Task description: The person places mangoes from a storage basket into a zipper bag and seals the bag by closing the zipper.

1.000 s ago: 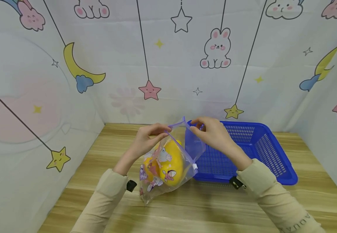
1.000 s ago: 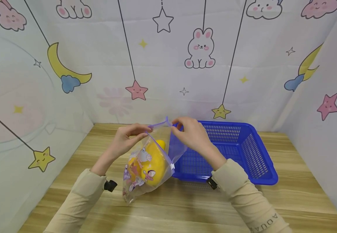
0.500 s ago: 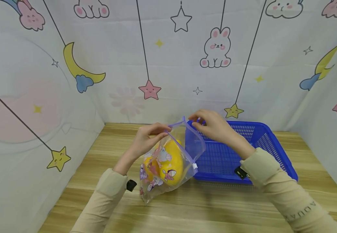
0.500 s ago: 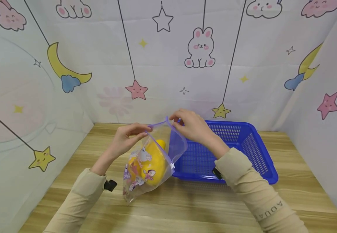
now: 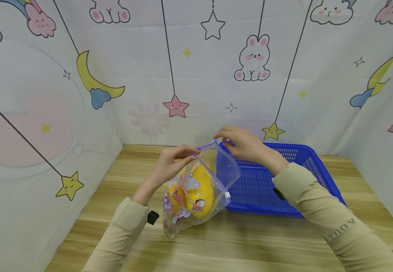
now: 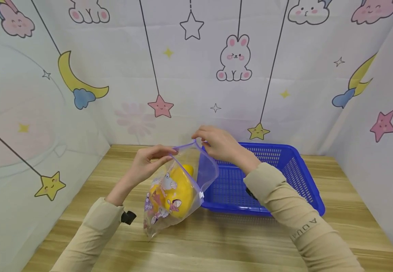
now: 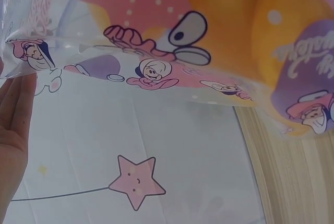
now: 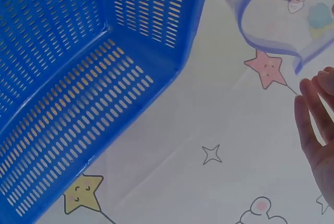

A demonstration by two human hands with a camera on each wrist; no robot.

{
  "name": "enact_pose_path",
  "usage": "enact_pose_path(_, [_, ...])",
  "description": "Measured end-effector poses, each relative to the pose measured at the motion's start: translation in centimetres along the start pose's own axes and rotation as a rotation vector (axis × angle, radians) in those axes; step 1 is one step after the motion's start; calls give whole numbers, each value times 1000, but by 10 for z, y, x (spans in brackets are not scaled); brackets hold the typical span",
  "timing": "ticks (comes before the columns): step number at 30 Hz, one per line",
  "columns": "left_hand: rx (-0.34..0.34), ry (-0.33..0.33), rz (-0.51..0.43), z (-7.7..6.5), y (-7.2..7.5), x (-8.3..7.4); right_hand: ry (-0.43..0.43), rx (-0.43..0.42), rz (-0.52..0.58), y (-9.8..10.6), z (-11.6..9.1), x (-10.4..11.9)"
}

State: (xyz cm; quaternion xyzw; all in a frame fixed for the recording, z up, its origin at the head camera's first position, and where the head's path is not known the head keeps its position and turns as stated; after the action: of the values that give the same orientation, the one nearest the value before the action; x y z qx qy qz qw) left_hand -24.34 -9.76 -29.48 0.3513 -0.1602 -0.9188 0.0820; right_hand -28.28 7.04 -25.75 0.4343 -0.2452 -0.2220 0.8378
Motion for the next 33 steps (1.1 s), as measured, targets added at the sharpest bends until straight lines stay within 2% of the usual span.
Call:
enact_pose_path(9, [-6, -3, 1, 0, 2, -1, -4, 41, 36, -17, 5, -3])
enact_pose_path(17, [-3, 12, 3, -1, 2, -1, 29, 52, 30, -25, 8, 1])
enact_pose_path(25, [8, 12, -1, -2, 1, -3, 8, 46, 49, -26, 9, 0])
enact_pose_path(33, [6, 13, -4, -4, -1, -2, 34, 16, 46, -25, 9, -1])
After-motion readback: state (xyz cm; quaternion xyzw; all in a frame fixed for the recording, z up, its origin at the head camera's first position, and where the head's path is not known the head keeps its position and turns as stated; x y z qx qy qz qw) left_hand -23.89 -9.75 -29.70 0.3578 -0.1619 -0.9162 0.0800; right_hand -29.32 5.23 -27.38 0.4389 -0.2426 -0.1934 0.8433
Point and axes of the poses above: each hand's wrist, its own z-axis towards the middle knuckle, its own y-axis out of the back of the hand, x = y × z, the point moved 8 cm from there along z, towards the middle knuckle, and after that the axes turned 12 degrees about -x, right-handed, at the moved point
